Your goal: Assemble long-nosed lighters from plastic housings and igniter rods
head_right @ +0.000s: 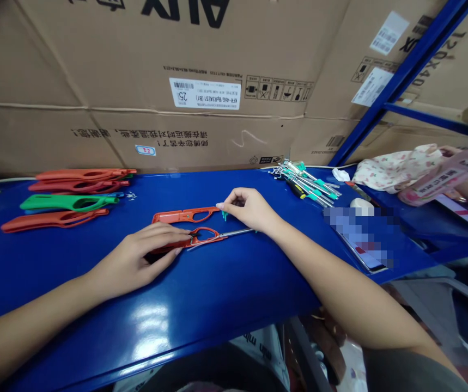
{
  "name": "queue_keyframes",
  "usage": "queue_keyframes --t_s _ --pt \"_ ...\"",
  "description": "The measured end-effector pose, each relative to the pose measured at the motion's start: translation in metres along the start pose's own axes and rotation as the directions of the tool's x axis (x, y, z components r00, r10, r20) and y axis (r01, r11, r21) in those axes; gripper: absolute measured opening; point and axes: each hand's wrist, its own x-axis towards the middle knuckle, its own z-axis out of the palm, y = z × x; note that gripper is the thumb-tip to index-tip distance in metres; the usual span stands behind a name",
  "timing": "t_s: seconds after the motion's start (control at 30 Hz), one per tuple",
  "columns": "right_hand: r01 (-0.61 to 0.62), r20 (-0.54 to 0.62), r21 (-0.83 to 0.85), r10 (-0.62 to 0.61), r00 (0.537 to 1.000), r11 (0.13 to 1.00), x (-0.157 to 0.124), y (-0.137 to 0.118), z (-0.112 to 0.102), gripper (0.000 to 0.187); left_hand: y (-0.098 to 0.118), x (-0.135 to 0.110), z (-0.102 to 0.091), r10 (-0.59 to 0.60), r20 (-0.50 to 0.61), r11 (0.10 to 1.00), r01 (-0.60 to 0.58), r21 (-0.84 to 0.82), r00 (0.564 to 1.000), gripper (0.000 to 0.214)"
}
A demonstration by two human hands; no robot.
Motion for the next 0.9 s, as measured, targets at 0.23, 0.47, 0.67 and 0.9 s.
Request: queue_keyframes --t_s 0.23,0.47,0.67,0.9 --pt "0.096 0.172 -0.355 -0.036 0.984 0.93 -0.005 -0.006 -0.017 0.016 -0.001 -0.001 0.001 0.006 -0.003 1.0 -0.006 0.018 1.0 0.03" --pt "0.327 0.326 -0.598 -0.15 0.933 0.732 -0.005 0.0 -0.025 0.006 -0.002 -0.002 0.001 -0.007 -0.011 1.0 0.007 0.027 1.0 0.028" --pt "0.383 0.365 -0.609 -0.183 0.913 0.695 -0.006 -0.001 -0.022 0.007 0.001 -0.001 0.001 -0.068 0.007 0.994 0.067 0.084 0.998 0.024" --pt "0.451 0.378 -0.453 -0.292 0.878 0.769 -0.016 -0.012 -0.009 0.009 0.01 0.0 -0.001 -0.184 0.05 0.982 0.181 0.058 0.982 0.023"
